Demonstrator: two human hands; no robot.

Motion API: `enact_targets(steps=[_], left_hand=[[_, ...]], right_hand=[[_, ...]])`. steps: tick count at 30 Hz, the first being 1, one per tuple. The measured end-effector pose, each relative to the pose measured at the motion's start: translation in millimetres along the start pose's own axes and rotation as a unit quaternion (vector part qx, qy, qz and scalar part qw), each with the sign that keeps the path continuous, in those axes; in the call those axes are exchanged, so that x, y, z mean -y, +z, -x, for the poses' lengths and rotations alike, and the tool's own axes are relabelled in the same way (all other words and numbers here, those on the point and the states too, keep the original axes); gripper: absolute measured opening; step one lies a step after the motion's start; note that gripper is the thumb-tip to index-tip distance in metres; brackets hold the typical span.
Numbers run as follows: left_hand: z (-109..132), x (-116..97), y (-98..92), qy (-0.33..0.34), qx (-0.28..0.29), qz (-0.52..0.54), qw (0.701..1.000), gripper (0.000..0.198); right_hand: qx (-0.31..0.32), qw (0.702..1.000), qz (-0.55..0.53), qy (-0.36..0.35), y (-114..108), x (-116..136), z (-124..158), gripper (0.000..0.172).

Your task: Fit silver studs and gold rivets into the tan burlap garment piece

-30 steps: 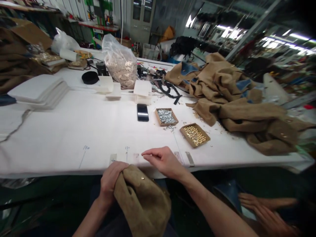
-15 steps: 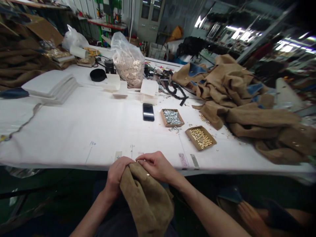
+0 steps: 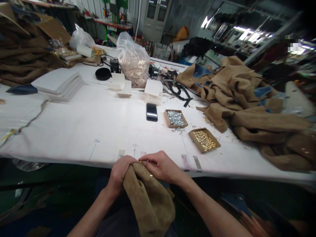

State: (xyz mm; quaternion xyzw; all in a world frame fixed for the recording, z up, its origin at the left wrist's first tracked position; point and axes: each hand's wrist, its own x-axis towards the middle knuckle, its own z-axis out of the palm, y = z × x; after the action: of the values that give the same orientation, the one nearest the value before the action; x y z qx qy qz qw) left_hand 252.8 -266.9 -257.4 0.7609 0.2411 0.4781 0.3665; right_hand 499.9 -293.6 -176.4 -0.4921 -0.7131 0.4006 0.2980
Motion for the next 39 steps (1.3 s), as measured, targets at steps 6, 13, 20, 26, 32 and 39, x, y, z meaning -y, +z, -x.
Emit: enact_targets(steps=[6, 13, 20, 26, 32, 39], left_hand=[[2.9, 3.7, 2.1, -0.012, 0.005, -0.004, 1.000, 0.014], [0.1, -2.2, -0.4, -0.019, 0.002, 0.005, 1.000, 0.011], [2.7, -5.0, -5.5, -0.018, 0.023, 0.019, 0.999, 0.012], [-1.6, 2.9, -5.4, 0.003, 0.038, 0.014, 0.999, 0.016], [-13.0, 0.6, -4.9, 0.021, 0.044, 0.003, 0.999, 0.019], [-1.5, 3.5, -8.6, -0.035, 0.056, 0.029, 0.997, 0.017]], right_hand=[[0.009, 1.000, -0.023, 0.014, -1.2, 2.6, 2.2, 0.040], [0.044, 0.996, -0.059, 0.041, -4.0, 0.8, 4.5, 0.043], [0.044, 0.984, -0.159, 0.064, 11.4, -5.7, 14.4, 0.028], [0.052, 0.997, -0.064, 0.004, -2.8, -7.4, 13.4, 0.033], [0.054, 0.980, 0.150, -0.120, -24.4, -11.5, 4.3, 0.029], [0.029, 0.937, 0.278, -0.212, -9.9, -35.6, 4.9, 0.033]])
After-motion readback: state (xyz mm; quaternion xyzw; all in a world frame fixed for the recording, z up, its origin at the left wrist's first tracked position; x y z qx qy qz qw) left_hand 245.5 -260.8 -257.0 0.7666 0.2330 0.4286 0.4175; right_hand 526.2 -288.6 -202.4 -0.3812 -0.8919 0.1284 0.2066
